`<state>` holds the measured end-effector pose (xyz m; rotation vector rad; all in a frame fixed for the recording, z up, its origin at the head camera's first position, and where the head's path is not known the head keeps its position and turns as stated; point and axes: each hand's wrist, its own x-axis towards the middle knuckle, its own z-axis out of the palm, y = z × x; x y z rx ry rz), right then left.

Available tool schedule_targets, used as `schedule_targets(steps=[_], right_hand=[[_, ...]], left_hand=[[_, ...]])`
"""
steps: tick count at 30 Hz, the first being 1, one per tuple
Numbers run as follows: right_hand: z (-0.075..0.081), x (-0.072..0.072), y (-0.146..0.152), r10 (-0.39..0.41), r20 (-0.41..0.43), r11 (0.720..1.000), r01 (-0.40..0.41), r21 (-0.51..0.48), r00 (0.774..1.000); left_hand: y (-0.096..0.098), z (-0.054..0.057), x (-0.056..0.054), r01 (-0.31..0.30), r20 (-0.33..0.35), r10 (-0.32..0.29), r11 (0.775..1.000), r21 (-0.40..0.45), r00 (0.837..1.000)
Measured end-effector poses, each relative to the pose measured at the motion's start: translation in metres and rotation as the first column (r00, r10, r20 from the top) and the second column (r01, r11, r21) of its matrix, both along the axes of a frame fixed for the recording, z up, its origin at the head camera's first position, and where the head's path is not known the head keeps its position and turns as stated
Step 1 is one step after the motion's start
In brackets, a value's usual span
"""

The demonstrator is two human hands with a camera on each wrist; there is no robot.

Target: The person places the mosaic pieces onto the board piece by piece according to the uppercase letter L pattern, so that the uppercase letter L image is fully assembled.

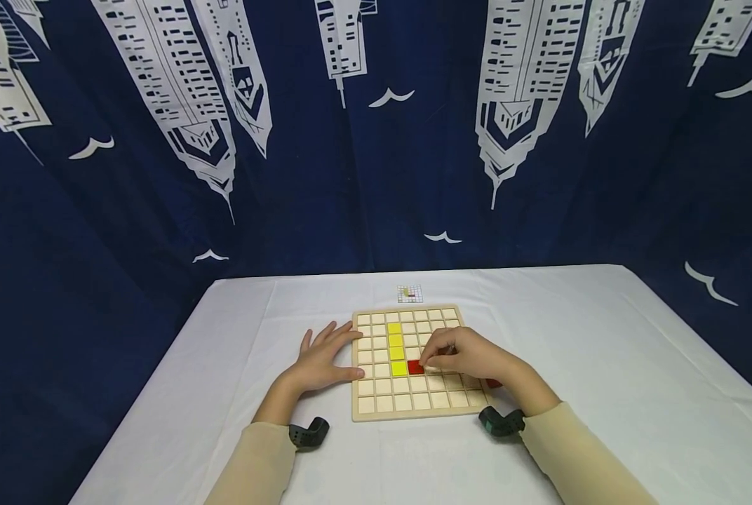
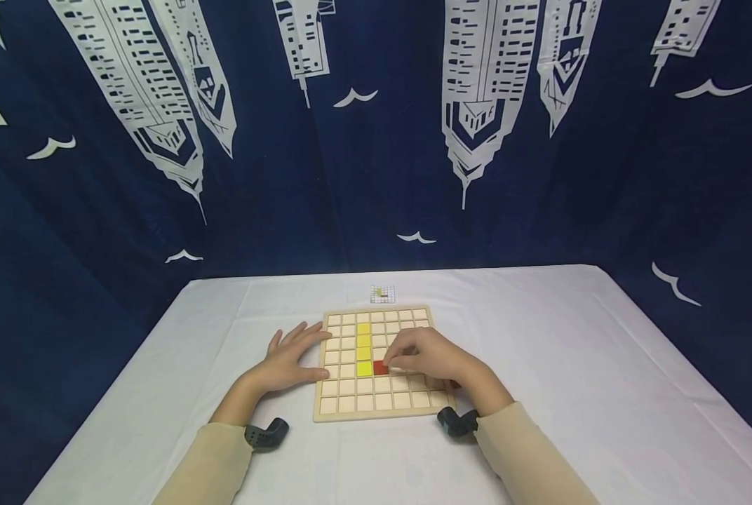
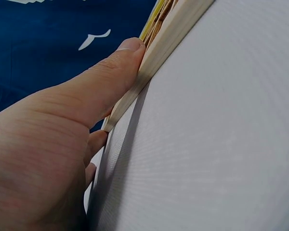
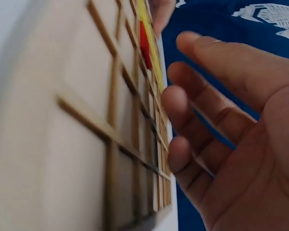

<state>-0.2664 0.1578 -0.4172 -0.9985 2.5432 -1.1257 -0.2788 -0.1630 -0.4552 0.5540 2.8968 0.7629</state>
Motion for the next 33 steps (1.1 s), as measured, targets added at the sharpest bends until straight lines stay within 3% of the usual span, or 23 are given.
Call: schedule_targets(steps=[6,18,33], right_hand=[[0.006,-0.003,0.014,-0.009,0.007,0.999,0.009,0.052,1.000],[0.021,-0.008,0.059,-0.084,0.130,0.983,0.060,0.176,0.988],[0.013,-0.008,0.089,-0.061,0.255,0.974,0.002,0.225,0.965]], left_hand=[[0.000,0.000,-0.001,-0.002,0.004,0.002,1.000,-0.004,1.000],[-0.001,0.000,0.000,-0.001,-0.002,0.001,1.000,-0.005,1.000],[-0.001,-0.002,-0.002,-0.004,-0.002,0.004,1.000,-0.007,1.000]])
